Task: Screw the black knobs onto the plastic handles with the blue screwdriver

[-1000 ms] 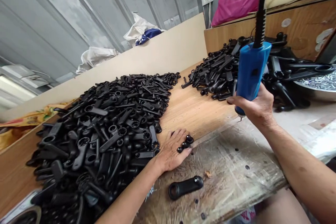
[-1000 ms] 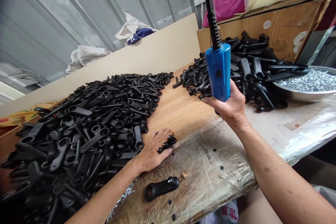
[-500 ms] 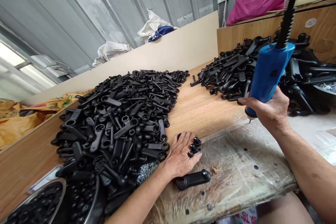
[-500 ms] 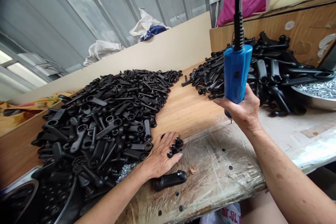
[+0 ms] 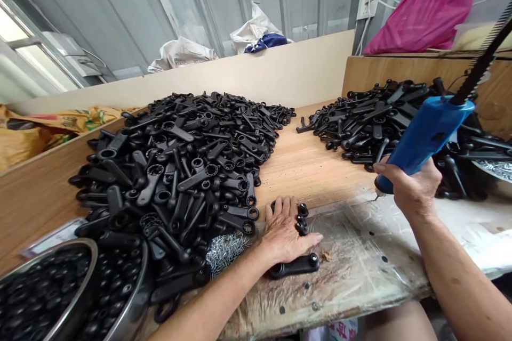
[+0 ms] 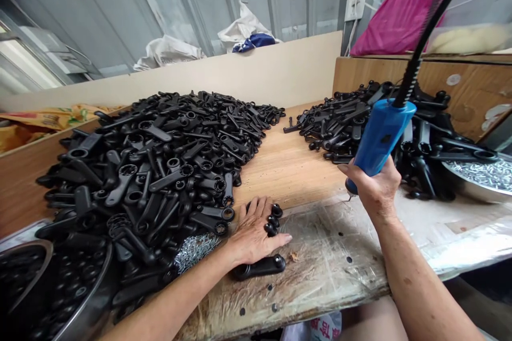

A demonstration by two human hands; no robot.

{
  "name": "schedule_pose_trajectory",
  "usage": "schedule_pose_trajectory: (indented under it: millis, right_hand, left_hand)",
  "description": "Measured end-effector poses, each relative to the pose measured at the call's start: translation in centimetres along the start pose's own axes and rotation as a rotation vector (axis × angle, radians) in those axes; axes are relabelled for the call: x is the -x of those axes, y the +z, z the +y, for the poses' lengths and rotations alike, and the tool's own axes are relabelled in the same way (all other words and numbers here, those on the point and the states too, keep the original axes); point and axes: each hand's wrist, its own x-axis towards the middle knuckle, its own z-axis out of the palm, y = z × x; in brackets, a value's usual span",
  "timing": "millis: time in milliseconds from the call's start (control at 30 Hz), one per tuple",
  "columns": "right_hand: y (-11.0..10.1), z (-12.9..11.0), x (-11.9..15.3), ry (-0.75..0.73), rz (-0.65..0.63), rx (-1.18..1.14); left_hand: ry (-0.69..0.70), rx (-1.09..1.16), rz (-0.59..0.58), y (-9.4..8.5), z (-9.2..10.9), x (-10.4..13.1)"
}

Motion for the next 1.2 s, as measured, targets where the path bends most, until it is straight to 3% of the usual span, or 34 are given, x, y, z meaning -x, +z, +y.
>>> schedule_pose_trajectory:
  millis: [167, 367, 567, 667, 733, 800, 933, 1200]
  right_hand:
    - [0.0, 0.1, -0.2, 0.049, 0.001, -0.048]
    - [-0.1, -0.2, -0.2, 0.064, -0.02, -0.078]
    - [-0.2, -0.2, -0.2, 0.066, -0.036, -0.109]
    - [-0.1, -0.4, -0.2, 0.07, -0.033, -0.102]
    - [-0.1, -0.5, -0.2, 0.074, -0.034, -0.096]
    - [-0.1, -0.5, -0.2, 0.079, -0.037, -0.092]
    - [0.0, -0.4, -0.2, 0.095, -0.024, -0.076]
    - [-0.2, -0.5, -0.1, 0.128, -0.017, -0.076]
  left_hand:
    - [0.017, -0.021, -0.011, -0.2, -0.7, 0.4]
    - [-0.008, -0.05, 0.021, 0.3, -0.1, 0.1]
    - [-0.037, 0.0, -0.012, -0.9, -1.4, 1.0]
    - [0.023, 0.044, 0.191, -0.5, -2.5, 3.2]
    - [0.208, 0.062, 0.429, 0.3, -2.8, 5.0]
    - [0.401, 0.037, 0.534, 1.1, -2.8, 6.5]
    - [0.531, -0.087, 0.513, 2.4, -2.9, 7.6]
    - [0.46, -0.154, 0.576, 2.8, -4.5, 7.0]
